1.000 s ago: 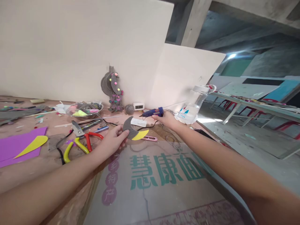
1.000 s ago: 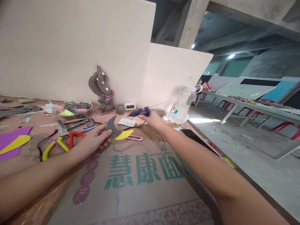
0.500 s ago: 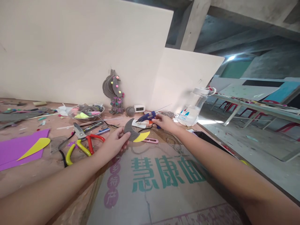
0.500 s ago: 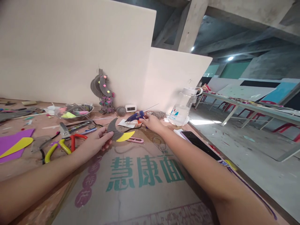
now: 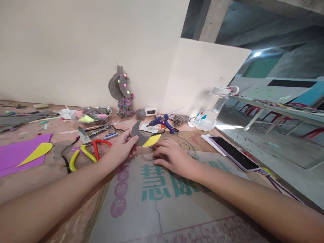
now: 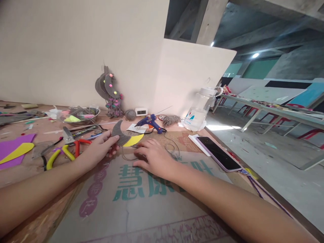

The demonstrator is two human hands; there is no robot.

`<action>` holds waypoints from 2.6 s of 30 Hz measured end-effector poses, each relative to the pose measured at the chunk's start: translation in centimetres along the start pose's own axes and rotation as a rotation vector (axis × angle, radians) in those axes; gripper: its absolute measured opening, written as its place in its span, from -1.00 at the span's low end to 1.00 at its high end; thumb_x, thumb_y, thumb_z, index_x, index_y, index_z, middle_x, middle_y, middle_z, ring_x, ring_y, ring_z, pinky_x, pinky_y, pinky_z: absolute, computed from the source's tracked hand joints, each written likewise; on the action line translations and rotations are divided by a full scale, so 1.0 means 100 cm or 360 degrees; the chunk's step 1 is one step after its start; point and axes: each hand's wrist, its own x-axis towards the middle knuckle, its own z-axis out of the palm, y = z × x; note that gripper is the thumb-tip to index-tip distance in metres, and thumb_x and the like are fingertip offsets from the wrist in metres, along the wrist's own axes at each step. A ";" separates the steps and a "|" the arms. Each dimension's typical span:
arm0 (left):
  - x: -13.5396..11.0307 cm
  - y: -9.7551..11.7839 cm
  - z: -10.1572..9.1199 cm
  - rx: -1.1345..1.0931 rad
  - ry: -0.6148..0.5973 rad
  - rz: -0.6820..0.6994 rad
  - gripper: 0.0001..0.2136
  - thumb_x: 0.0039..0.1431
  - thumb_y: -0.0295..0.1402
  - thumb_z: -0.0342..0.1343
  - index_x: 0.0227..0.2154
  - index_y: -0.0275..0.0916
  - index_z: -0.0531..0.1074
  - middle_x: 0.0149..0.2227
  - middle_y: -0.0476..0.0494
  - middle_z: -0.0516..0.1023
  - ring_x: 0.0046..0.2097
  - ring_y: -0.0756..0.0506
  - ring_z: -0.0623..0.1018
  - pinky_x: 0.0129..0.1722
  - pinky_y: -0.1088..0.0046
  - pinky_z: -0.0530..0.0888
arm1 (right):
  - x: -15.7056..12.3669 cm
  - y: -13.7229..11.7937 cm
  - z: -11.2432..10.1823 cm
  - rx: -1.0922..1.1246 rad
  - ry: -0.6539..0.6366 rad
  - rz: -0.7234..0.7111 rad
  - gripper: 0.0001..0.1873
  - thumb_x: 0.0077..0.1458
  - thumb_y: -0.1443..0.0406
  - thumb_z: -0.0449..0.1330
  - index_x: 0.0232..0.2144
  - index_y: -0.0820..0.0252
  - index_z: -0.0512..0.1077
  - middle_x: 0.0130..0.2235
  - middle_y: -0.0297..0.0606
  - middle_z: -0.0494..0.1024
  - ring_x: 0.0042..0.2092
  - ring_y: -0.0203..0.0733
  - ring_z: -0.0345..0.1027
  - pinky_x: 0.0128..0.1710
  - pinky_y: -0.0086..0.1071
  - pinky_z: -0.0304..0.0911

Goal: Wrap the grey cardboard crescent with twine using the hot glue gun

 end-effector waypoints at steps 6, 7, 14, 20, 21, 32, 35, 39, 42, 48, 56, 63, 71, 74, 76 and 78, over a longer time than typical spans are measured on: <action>0.001 -0.003 -0.001 0.0128 0.0003 0.0078 -0.83 0.07 -0.23 0.00 -0.45 -0.22 0.19 -0.65 0.12 0.29 -0.67 0.10 0.27 -0.70 0.63 0.21 | -0.002 -0.007 0.003 -0.0032 0.0041 -0.0164 -0.85 0.16 0.30 0.01 -0.37 0.17 0.36 -0.31 -0.28 0.47 -0.15 -0.23 0.30 0.11 -0.14 -0.04; 0.001 -0.003 -0.001 0.0154 -0.0008 0.0079 -0.83 0.07 -0.24 0.00 -0.44 -0.23 0.21 -0.66 0.12 0.28 -0.67 0.10 0.27 -0.70 0.63 0.21 | -0.003 -0.009 0.002 -0.0025 0.0042 -0.0154 -0.85 0.16 0.31 -0.01 -0.37 0.17 0.35 -0.34 -0.29 0.47 -0.17 -0.23 0.32 0.06 -0.18 0.03; -0.005 0.004 0.001 0.0082 0.0009 0.0144 -0.43 0.03 -0.30 0.06 0.11 -0.12 0.02 -0.63 0.17 0.29 -0.64 0.07 0.32 -0.65 0.62 0.25 | -0.009 -0.016 -0.006 -0.0120 0.0080 0.0019 -0.80 0.19 0.33 -0.07 -0.19 0.18 0.31 -0.27 -0.25 0.51 -0.29 -0.27 0.38 -0.34 -0.44 0.19; -0.006 0.000 0.001 0.0349 -0.0177 0.0095 -0.73 0.13 -0.17 -0.08 -0.26 -0.21 0.37 -0.63 0.06 0.25 -0.60 0.05 0.29 -0.66 0.59 0.18 | -0.009 -0.013 -0.019 -0.0565 -0.0052 -0.0197 -0.69 0.18 0.17 -0.06 -0.35 0.23 0.39 -0.37 -0.19 0.41 -0.36 -0.24 0.26 -0.39 -0.40 0.10; -0.005 0.000 0.000 0.0396 -0.0180 0.0119 -0.72 0.13 -0.14 -0.09 -0.26 -0.20 0.37 -0.61 0.05 0.28 -0.58 0.04 0.31 -0.64 0.58 0.19 | -0.009 -0.012 -0.020 -0.0606 -0.0075 -0.0216 -0.69 0.19 0.21 -0.09 -0.38 0.23 0.39 -0.38 -0.20 0.40 -0.37 -0.26 0.24 -0.40 -0.40 0.08; -0.015 0.007 0.005 0.0783 -0.0298 0.0331 -0.63 -0.15 -0.24 0.22 -0.22 -0.17 0.33 -0.49 0.04 0.34 -0.44 -0.03 0.36 -0.50 0.51 0.24 | -0.008 -0.013 -0.018 -0.0182 0.0284 -0.0051 -0.78 0.19 0.23 -0.05 -0.35 0.19 0.34 -0.45 -0.30 0.45 -0.42 -0.32 0.27 -0.44 -0.46 0.08; -0.017 0.006 0.006 0.0813 -0.0299 0.0369 -0.68 -0.11 -0.24 0.19 -0.26 -0.18 0.32 -0.47 0.03 0.35 -0.43 -0.03 0.36 -0.49 0.50 0.24 | -0.007 -0.012 -0.018 -0.0139 0.0358 0.0030 -0.79 0.18 0.22 -0.02 -0.37 0.18 0.34 -0.48 -0.31 0.44 -0.45 -0.33 0.25 -0.45 -0.47 0.07; -0.017 0.005 0.006 0.0910 -0.0266 0.0416 -0.72 -0.10 -0.23 0.19 -0.32 -0.17 0.29 -0.49 0.05 0.32 -0.45 -0.01 0.33 -0.50 0.51 0.21 | -0.007 -0.010 -0.017 -0.0076 0.0372 0.0076 -0.79 0.17 0.21 -0.01 -0.38 0.18 0.34 -0.47 -0.31 0.44 -0.46 -0.34 0.24 -0.44 -0.47 0.07; -0.019 0.007 0.007 0.0982 -0.0265 0.0442 -0.76 -0.07 -0.24 0.16 -0.35 -0.17 0.29 -0.51 0.06 0.31 -0.47 0.00 0.32 -0.51 0.51 0.20 | -0.007 -0.011 -0.018 -0.0048 0.0372 0.0053 -0.78 0.18 0.22 -0.02 -0.39 0.20 0.34 -0.47 -0.30 0.44 -0.45 -0.34 0.25 -0.43 -0.47 0.08; -0.020 0.007 0.007 0.0978 -0.0290 0.0477 -0.77 -0.05 -0.21 0.14 -0.36 -0.18 0.29 -0.50 0.05 0.32 -0.47 0.00 0.34 -0.52 0.51 0.20 | -0.006 -0.013 -0.025 -0.0063 0.0397 0.0036 -0.77 0.18 0.23 -0.03 -0.41 0.21 0.34 -0.46 -0.30 0.45 -0.44 -0.34 0.25 -0.42 -0.47 0.08; -0.020 0.008 0.007 0.0994 -0.0290 0.0464 -0.77 -0.03 -0.17 0.12 -0.39 -0.19 0.29 -0.51 0.06 0.32 -0.47 0.02 0.32 -0.51 0.53 0.22 | -0.002 0.006 -0.026 -0.0076 0.0349 0.0207 -0.74 0.17 0.19 -0.02 -0.44 0.21 0.34 -0.51 -0.34 0.38 -0.47 -0.35 0.18 -0.45 -0.48 0.01; -0.018 0.003 0.006 0.0948 -0.0363 0.0413 -0.78 0.00 -0.18 0.10 -0.37 -0.19 0.27 -0.49 0.06 0.32 -0.45 0.02 0.34 -0.49 0.53 0.25 | 0.000 0.032 -0.014 0.0129 -0.0039 0.0503 -0.75 0.14 0.18 -0.01 -0.45 0.20 0.34 -0.52 -0.38 0.35 -0.48 -0.36 0.13 -0.49 -0.49 -0.06; -0.013 0.001 0.004 0.0810 -0.0399 0.0328 -0.69 -0.08 -0.15 0.16 -0.34 -0.19 0.26 -0.46 0.06 0.32 -0.45 0.02 0.34 -0.50 0.54 0.26 | -0.002 0.031 -0.012 0.0204 -0.0184 0.0530 -0.73 0.13 0.17 0.00 -0.43 0.21 0.37 -0.51 -0.34 0.39 -0.47 -0.35 0.16 -0.49 -0.49 -0.07; -0.012 0.005 0.002 0.0787 -0.0398 0.0289 -0.74 0.04 -0.10 0.03 -0.38 -0.21 0.28 -0.50 0.06 0.31 -0.47 0.03 0.32 -0.51 0.53 0.24 | -0.002 0.029 -0.010 0.0220 -0.0177 0.0563 -0.74 0.13 0.16 0.01 -0.43 0.20 0.37 -0.53 -0.36 0.40 -0.50 -0.37 0.16 -0.49 -0.49 -0.08; -0.012 0.006 0.001 0.0762 -0.0381 0.0302 -0.73 0.14 -0.12 -0.11 -0.42 -0.22 0.29 -0.53 0.05 0.32 -0.47 0.02 0.33 -0.48 0.52 0.25 | -0.002 0.027 -0.009 0.0254 -0.0197 0.0571 -0.73 0.13 0.15 0.00 -0.44 0.20 0.36 -0.56 -0.37 0.39 -0.53 -0.38 0.15 -0.50 -0.49 -0.07; -0.012 0.006 0.001 0.0727 -0.0364 0.0306 -0.71 0.18 -0.14 -0.18 -0.44 -0.22 0.29 -0.56 0.04 0.32 -0.47 0.02 0.33 -0.47 0.53 0.25 | -0.002 0.025 -0.007 0.0299 -0.0222 0.0556 -0.71 0.15 0.15 -0.02 -0.46 0.20 0.34 -0.60 -0.39 0.38 -0.57 -0.39 0.14 -0.51 -0.49 -0.05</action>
